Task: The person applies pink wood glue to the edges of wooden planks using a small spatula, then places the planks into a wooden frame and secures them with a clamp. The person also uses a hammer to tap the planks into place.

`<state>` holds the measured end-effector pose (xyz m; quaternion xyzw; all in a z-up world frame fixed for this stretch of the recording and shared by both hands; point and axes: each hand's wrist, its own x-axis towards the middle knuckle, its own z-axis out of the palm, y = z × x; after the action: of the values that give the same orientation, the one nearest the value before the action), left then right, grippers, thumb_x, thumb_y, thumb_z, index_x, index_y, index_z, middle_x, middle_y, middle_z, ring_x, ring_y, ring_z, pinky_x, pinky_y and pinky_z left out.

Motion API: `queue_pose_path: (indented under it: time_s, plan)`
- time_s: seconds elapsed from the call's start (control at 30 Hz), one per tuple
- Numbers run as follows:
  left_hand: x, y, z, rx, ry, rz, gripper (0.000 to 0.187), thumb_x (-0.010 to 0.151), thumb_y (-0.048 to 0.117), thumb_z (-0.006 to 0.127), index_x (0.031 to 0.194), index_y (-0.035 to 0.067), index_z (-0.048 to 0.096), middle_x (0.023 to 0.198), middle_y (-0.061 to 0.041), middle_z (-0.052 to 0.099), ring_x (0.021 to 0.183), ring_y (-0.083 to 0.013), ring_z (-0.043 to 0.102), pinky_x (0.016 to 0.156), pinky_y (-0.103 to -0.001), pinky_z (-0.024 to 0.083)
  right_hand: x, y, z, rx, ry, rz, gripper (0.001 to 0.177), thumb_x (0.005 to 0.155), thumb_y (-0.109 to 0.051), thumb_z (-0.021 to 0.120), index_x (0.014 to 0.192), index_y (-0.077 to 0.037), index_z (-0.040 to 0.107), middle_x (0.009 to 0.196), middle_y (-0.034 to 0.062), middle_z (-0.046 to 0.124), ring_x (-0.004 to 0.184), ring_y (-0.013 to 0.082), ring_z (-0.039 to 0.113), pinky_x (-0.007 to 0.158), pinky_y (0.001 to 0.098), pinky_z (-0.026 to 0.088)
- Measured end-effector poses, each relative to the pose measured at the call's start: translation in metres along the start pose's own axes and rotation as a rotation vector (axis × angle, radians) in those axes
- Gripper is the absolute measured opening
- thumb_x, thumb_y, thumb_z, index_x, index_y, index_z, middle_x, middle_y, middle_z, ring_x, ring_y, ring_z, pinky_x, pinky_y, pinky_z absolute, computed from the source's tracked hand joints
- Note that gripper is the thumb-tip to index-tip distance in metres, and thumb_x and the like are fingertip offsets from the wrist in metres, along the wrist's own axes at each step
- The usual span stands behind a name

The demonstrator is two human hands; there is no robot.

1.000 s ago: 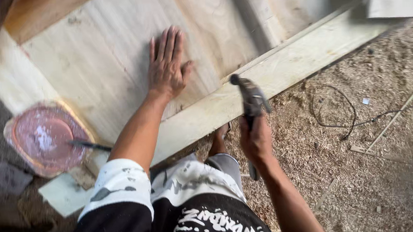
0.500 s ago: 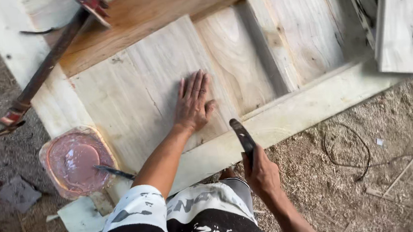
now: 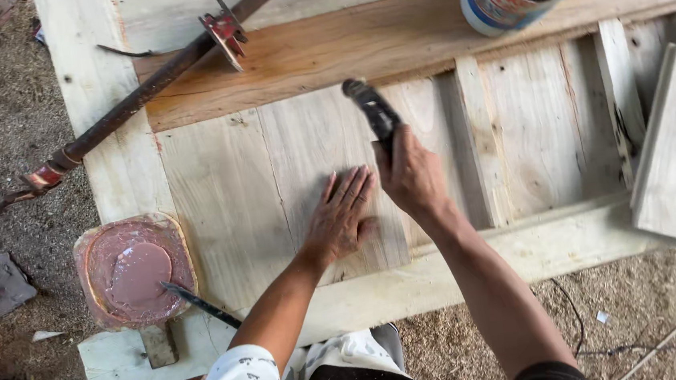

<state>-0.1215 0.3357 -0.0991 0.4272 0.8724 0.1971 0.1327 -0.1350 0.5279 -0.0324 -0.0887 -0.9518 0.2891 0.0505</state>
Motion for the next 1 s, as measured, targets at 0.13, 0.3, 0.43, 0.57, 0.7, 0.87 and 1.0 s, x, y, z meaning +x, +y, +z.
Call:
queue_pose_path:
  time_s: [0.13, 0.3, 0.43, 0.57, 0.7, 0.87, 1.0]
  plan:
    - [0.000, 0.001, -0.005, 0.050, -0.013, -0.030, 0.080, 0.100, 0.049, 0.052, 0.159, 0.002, 0.026, 0.168, -0.015, 0.023, 0.157, -0.0305, 0.020, 0.128, -0.051, 0.012, 0.031, 0.004, 0.021, -0.084, -0.196, 0.022, 0.030, 0.105, -0.029, 0.058, 0.109, -0.002, 0.045, 0.087, 0.0281, 0.068, 0.067, 0.0480, 0.066, 0.056, 0.0568, 0.053]
    - [-0.002, 0.003, -0.004, 0.079, 0.034, -0.019, 0.079, 0.100, 0.049, 0.053, 0.160, 0.004, 0.027, 0.168, -0.013, 0.026, 0.157, -0.0274, 0.022, 0.129, -0.051, 0.013, 0.040, 0.018, 0.023, 0.033, -0.155, 0.073, 0.031, 0.107, -0.029, 0.051, 0.116, -0.001, 0.042, 0.088, 0.0268, 0.068, 0.064, 0.0440, 0.069, 0.052, 0.0537, 0.056]
    - [0.005, 0.000, -0.005, 0.036, -0.019, -0.056, 0.081, 0.098, 0.048, 0.054, 0.159, 0.003, 0.026, 0.167, -0.015, 0.025, 0.155, -0.0304, 0.022, 0.128, -0.051, 0.012, 0.056, 0.019, 0.019, -0.079, -0.261, 0.056, 0.032, 0.106, -0.031, 0.054, 0.111, -0.001, 0.043, 0.085, 0.0274, 0.068, 0.062, 0.0467, 0.066, 0.051, 0.0562, 0.053]
    - [0.003, 0.001, -0.001, 0.034, 0.029, -0.058, 0.081, 0.097, 0.047, 0.054, 0.159, 0.003, 0.027, 0.168, -0.014, 0.026, 0.155, -0.0288, 0.023, 0.127, -0.051, 0.012, 0.052, 0.023, 0.020, -0.020, -0.111, -0.118, 0.029, 0.105, -0.028, 0.056, 0.110, -0.002, 0.044, 0.082, 0.0268, 0.069, 0.060, 0.0456, 0.065, 0.049, 0.0544, 0.051]
    - [0.008, -0.006, 0.000, -0.042, -0.021, -0.084, 0.077, 0.100, 0.047, 0.053, 0.161, 0.007, 0.029, 0.168, -0.013, 0.026, 0.157, -0.0278, 0.023, 0.131, -0.049, 0.013, 0.054, 0.022, 0.022, 0.000, -0.085, -0.132, 0.030, 0.108, -0.028, 0.055, 0.111, 0.000, 0.043, 0.079, 0.0276, 0.067, 0.056, 0.0422, 0.065, 0.046, 0.0518, 0.052]
    - [0.002, 0.005, -0.008, -0.014, 0.046, -0.041, 0.078, 0.099, 0.046, 0.054, 0.159, 0.002, 0.030, 0.167, -0.016, 0.028, 0.156, -0.0306, 0.025, 0.128, -0.052, 0.014, 0.049, 0.011, 0.015, -0.023, -0.224, -0.021, 0.027, 0.105, -0.026, 0.055, 0.109, -0.001, 0.045, 0.077, 0.0264, 0.068, 0.055, 0.0420, 0.066, 0.044, 0.0520, 0.052]
    - [0.014, 0.001, -0.026, -0.054, -0.010, -0.042, 0.080, 0.095, 0.046, 0.057, 0.156, 0.002, 0.031, 0.166, -0.017, 0.028, 0.154, -0.0321, 0.025, 0.126, -0.054, 0.014, 0.054, 0.006, 0.010, 0.048, -0.041, -0.090, 0.031, 0.105, -0.026, 0.057, 0.113, 0.002, 0.045, 0.077, 0.0286, 0.067, 0.060, 0.0459, 0.065, 0.048, 0.0534, 0.052]
